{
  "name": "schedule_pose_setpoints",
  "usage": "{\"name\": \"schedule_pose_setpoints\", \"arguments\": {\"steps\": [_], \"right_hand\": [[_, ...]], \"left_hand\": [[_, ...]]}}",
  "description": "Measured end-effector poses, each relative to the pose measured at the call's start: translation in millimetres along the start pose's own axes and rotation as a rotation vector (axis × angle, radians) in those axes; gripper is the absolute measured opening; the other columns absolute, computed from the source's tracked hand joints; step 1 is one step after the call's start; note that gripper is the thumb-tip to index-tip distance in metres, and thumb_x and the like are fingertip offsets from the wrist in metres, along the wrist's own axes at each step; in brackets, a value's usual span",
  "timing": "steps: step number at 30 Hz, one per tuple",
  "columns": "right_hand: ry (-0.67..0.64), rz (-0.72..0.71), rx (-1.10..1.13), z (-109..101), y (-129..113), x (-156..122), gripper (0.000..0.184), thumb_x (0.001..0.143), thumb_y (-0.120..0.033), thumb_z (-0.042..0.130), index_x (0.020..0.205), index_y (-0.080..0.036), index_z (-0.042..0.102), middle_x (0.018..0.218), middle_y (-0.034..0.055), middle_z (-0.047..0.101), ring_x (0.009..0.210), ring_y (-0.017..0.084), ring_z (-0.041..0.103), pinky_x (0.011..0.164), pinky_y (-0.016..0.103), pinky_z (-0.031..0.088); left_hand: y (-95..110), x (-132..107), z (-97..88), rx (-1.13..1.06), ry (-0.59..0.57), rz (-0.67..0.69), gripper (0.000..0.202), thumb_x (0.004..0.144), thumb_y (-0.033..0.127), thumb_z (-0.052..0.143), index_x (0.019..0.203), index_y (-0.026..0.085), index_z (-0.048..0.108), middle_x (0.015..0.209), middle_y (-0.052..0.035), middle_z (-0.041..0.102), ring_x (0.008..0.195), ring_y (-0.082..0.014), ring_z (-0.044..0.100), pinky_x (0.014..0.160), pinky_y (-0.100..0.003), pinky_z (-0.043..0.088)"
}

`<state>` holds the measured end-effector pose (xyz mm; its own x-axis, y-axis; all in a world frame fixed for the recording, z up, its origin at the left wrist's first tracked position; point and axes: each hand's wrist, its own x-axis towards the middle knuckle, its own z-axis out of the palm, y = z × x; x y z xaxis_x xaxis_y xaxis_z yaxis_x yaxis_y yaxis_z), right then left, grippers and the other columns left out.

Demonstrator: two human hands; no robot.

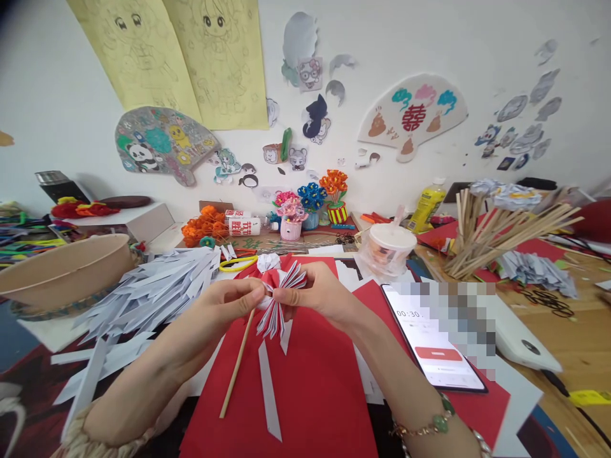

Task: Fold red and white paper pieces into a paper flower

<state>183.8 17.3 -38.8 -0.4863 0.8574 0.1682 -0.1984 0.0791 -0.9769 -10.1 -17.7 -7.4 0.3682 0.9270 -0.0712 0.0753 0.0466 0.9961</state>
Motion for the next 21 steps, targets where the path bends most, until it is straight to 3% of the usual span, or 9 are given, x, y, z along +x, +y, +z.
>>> {"name": "schedule_pose_setpoints", "arguments": {"steps": [5, 10, 16, 21], "right_hand": [[0.061, -0.087, 0.084, -1.5, 1.2, 0.7, 0.035, 0.069, -0.046, 0.088, 0.075, -0.015, 0.073, 0.068, 0.0023, 0.069, 0.059, 0.013, 0.062, 0.059, 0.026, 0.052], [0.025, -0.06, 0.12, -0.2, 1.2, 0.6, 0.034, 0.067, -0.044, 0.089, 0.079, -0.015, 0.076, 0.074, 0.0048, 0.074, 0.062, 0.014, 0.067, 0.062, 0.026, 0.056], [-0.071, 0.008, 0.121, 5.8, 1.1, -0.8, 0.026, 0.071, -0.036, 0.088, 0.085, -0.015, 0.079, 0.075, 0.0053, 0.076, 0.065, 0.016, 0.072, 0.066, 0.029, 0.061], [0.028, -0.017, 0.153, 12.0, 3.3, 0.3, 0.025, 0.071, -0.034, 0.089, 0.087, -0.017, 0.079, 0.081, 0.0053, 0.077, 0.07, 0.017, 0.074, 0.072, 0.032, 0.062]], "left_hand": [[5.1, 0.6, -3.5, -0.143, 0.078, 0.039, 0.031, 0.085, 0.045, 0.07, 0.098, 0.017, 0.071, 0.095, -0.0045, 0.067, 0.088, -0.0183, 0.056, 0.077, -0.029, 0.041], [2.3, 2.4, -2.3, -0.166, 0.123, 0.095, 0.027, 0.083, 0.042, 0.074, 0.085, 0.016, 0.069, 0.08, -0.0012, 0.066, 0.073, -0.0122, 0.054, 0.072, -0.024, 0.041], [-1.3, 5.3, 1.5, -0.239, 0.101, 0.042, 0.033, 0.082, 0.046, 0.073, 0.084, 0.013, 0.067, 0.076, -0.0032, 0.067, 0.069, -0.014, 0.058, 0.069, -0.026, 0.045], [3.7, 3.1, 3.0, -0.141, 0.346, 0.161, 0.035, 0.08, 0.042, 0.075, 0.099, 0.015, 0.067, 0.091, -0.005, 0.069, 0.081, -0.0156, 0.059, 0.073, -0.025, 0.046]]}}
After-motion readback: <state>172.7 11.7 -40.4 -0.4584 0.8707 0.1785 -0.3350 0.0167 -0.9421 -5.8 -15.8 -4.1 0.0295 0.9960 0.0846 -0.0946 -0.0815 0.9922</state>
